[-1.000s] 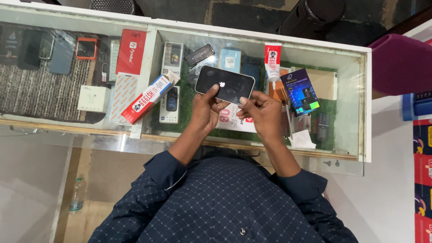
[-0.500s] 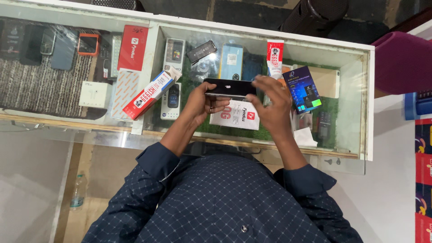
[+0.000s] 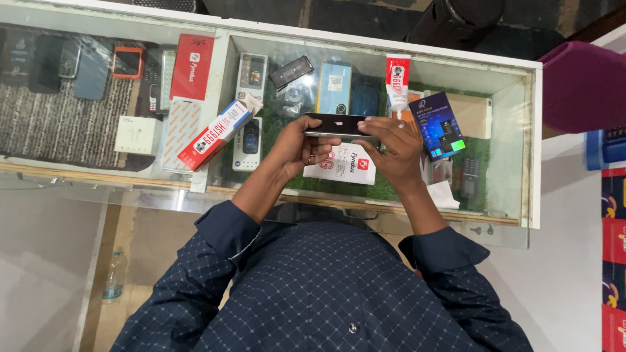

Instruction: The person reassembles a disassembled smartphone on a glass display counter. They wipe the back cover with a tissue, place it onto the phone chassis, and press the edges to secure it. The person then powers on the device and navigates the touchscreen to verify functionality.

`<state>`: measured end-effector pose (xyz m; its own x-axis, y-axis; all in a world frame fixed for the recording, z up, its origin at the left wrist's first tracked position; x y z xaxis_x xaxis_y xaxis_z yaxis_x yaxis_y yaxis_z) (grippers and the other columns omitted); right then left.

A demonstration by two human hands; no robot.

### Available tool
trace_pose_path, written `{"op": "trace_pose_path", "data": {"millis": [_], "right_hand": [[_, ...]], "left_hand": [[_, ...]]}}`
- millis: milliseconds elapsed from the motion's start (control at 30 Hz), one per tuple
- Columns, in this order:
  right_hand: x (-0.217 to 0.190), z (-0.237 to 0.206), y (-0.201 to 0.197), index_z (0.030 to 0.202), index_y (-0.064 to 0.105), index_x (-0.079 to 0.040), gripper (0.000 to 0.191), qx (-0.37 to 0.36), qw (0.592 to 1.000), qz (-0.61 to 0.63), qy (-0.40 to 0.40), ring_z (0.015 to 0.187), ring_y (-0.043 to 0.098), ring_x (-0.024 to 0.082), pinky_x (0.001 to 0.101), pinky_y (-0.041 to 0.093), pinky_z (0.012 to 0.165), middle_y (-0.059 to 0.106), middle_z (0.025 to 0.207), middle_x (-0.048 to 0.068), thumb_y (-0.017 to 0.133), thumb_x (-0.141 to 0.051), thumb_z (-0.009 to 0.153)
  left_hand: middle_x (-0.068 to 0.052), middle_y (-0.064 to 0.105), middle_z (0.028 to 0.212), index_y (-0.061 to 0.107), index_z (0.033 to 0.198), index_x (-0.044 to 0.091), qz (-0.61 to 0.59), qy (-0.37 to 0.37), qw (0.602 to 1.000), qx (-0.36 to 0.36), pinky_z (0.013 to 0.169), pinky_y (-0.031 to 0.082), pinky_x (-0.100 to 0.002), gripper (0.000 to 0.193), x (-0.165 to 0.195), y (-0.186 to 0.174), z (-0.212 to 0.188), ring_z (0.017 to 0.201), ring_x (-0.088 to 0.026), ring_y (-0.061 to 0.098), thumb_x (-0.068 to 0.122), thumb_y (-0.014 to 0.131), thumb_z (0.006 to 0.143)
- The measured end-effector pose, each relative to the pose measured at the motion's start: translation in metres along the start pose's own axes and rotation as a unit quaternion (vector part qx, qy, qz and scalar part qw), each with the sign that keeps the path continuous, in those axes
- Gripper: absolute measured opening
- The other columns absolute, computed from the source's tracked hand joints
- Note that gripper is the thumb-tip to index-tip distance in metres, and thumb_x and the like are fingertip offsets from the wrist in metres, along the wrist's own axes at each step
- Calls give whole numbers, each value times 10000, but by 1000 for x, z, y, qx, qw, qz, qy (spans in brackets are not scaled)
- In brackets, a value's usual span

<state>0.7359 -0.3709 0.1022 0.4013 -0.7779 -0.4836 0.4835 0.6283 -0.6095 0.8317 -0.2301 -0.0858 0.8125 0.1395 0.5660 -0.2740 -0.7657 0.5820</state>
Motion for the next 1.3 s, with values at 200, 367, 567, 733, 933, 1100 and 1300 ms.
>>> {"op": "trace_pose_path", "data": {"millis": [200, 367, 567, 733, 933, 1100, 1300], "right_hand": [[13, -8, -7, 1055, 750, -37, 205, 33, 997, 70, 30, 1095, 751, 238, 345, 580, 958, 774, 1113, 90, 834, -20, 870], [22, -14, -18, 1073, 742, -15, 190, 69, 984, 150, 70, 1057, 769, 233, 350, 606, 966, 773, 1100, 126, 777, 80, 912], [24, -13, -29, 1087, 725, -7, 217, 107, 945, 284, 120, 1087, 745, 266, 393, 631, 1004, 748, 1122, 172, 715, 141, 930], [-2, 0, -47, 1075, 693, -20, 247, 119, 924, 355, 76, 1107, 722, 284, 441, 580, 1062, 738, 1110, 151, 802, 92, 883], [-34, 13, -67, 1058, 709, -49, 254, 104, 909, 401, 35, 1120, 734, 296, 453, 587, 1051, 758, 1038, 131, 842, -17, 843], [-41, 23, -76, 1037, 736, -51, 235, 112, 901, 418, 19, 1095, 732, 291, 464, 575, 1064, 764, 1000, 121, 849, -9, 835], [-45, 30, -79, 1042, 738, -53, 248, 104, 900, 424, -4, 1084, 730, 272, 471, 511, 1089, 766, 1006, 128, 861, -10, 830]], "left_hand": [[-143, 750, 876, 623, 1177, 48, 62, 8, 998, 14, 682, 591, -335, 368, 11, 8, -17, 696, -168, 700, 355, 517, 1004], [-151, 664, 1218, 517, 1345, 136, 224, 142, 962, 65, 746, 572, -323, 541, 48, 29, -51, 963, -170, 695, 533, 456, 982], [-160, 488, 1499, 575, 1286, 38, 295, 497, 813, -67, 957, 568, -322, 431, 86, 91, -126, 1121, -162, 607, 78, 774, 906], [-104, 642, 1225, 654, 1072, 17, 235, 528, 813, -74, 1033, 584, -335, 221, 91, 99, -144, 1151, -174, 672, -105, 709, 896], [-85, 624, 1164, 659, 1094, 22, 143, 578, 788, -154, 1215, 498, -477, 212, 98, 120, -176, 1117, -169, 634, -92, 735, 933], [-74, 635, 1113, 668, 1090, 37, 164, 603, 765, -154, 1221, 501, -470, 185, 110, 130, -195, 1125, -166, 601, -64, 739, 953], [-66, 646, 1089, 683, 1070, 44, 189, 626, 743, -142, 1199, 521, -443, 179, 119, 137, -205, 1105, -168, 603, -51, 768, 945]]}}
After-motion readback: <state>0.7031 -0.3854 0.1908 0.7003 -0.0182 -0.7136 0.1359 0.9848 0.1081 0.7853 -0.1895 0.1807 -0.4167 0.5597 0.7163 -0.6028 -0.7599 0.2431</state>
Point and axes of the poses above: each hand's wrist, its own z-axis towards the middle knuckle, its own y-axis out of the palm, x = y × z, the point moved 9 cm from there along z, towards the middle knuckle
